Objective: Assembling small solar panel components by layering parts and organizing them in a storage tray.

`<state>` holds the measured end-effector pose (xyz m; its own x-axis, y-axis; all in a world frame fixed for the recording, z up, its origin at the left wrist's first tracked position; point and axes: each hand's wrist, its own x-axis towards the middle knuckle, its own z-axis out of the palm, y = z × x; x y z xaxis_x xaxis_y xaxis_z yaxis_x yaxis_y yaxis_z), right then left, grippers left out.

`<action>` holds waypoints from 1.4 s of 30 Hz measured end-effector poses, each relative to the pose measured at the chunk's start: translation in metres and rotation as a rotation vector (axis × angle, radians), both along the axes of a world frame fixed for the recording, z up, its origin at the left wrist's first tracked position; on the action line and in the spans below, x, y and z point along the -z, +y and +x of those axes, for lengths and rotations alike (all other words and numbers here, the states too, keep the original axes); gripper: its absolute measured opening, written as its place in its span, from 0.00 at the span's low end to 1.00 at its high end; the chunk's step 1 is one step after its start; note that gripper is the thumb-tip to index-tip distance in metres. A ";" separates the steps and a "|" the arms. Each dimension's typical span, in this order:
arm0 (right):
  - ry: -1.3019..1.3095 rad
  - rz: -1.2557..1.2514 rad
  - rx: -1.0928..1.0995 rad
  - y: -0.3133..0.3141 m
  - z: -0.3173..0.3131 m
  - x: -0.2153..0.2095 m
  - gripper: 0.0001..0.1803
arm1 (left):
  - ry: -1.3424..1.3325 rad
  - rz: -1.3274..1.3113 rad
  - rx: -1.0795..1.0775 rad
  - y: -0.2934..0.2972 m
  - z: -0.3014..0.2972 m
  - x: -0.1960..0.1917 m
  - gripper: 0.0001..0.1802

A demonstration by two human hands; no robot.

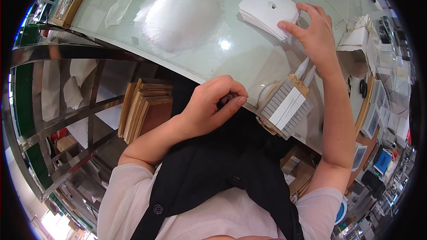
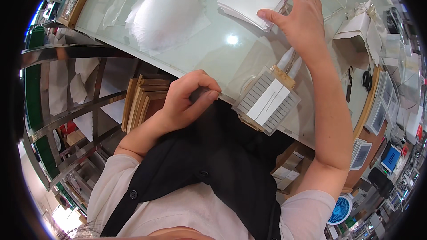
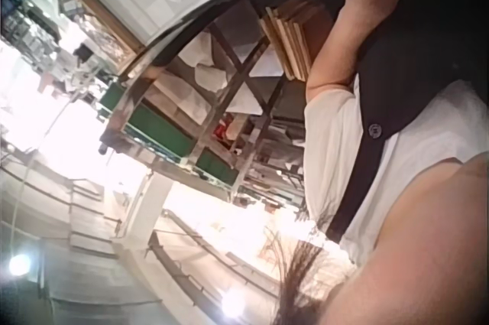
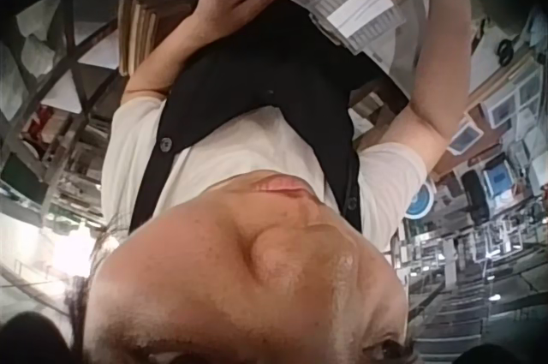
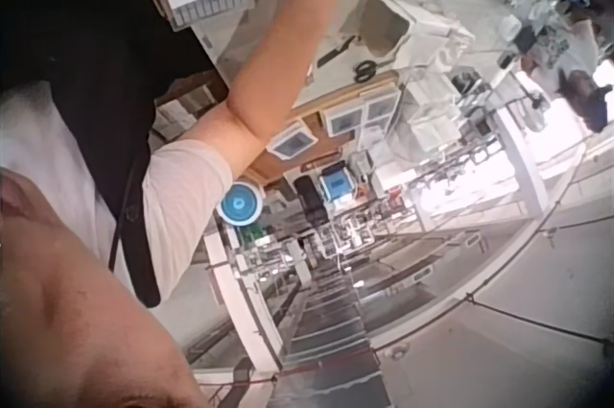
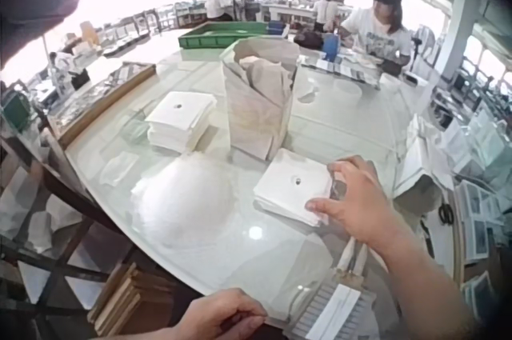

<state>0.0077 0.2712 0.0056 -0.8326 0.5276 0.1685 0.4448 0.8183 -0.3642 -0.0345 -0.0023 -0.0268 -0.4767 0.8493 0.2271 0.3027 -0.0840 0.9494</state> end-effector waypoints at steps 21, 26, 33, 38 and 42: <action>0.499 -0.938 -0.291 -0.068 0.044 -0.058 0.25 | -0.402 0.373 -0.357 0.011 0.003 -0.034 0.28; 0.413 -0.547 -0.412 -0.090 0.080 -0.070 0.21 | -0.247 0.460 -0.115 -0.004 -0.014 -0.034 0.19; 0.549 -0.576 -0.549 -0.092 0.122 -0.060 0.12 | 0.118 0.366 -0.139 -0.006 -0.009 -0.032 0.12; 0.534 -0.522 -0.559 -0.101 0.144 -0.052 0.09 | 0.154 0.324 -0.060 -0.014 -0.003 -0.033 0.07; 0.448 -0.343 -0.408 -0.112 0.166 -0.059 0.09 | 0.193 0.280 0.004 -0.022 0.001 -0.038 0.09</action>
<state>0.1735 0.1591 0.0650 -0.8649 0.2724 0.4215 -0.1270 0.6937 -0.7090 -0.0336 -0.0248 0.0115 -0.3986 0.7433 0.5373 0.4738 -0.3348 0.8145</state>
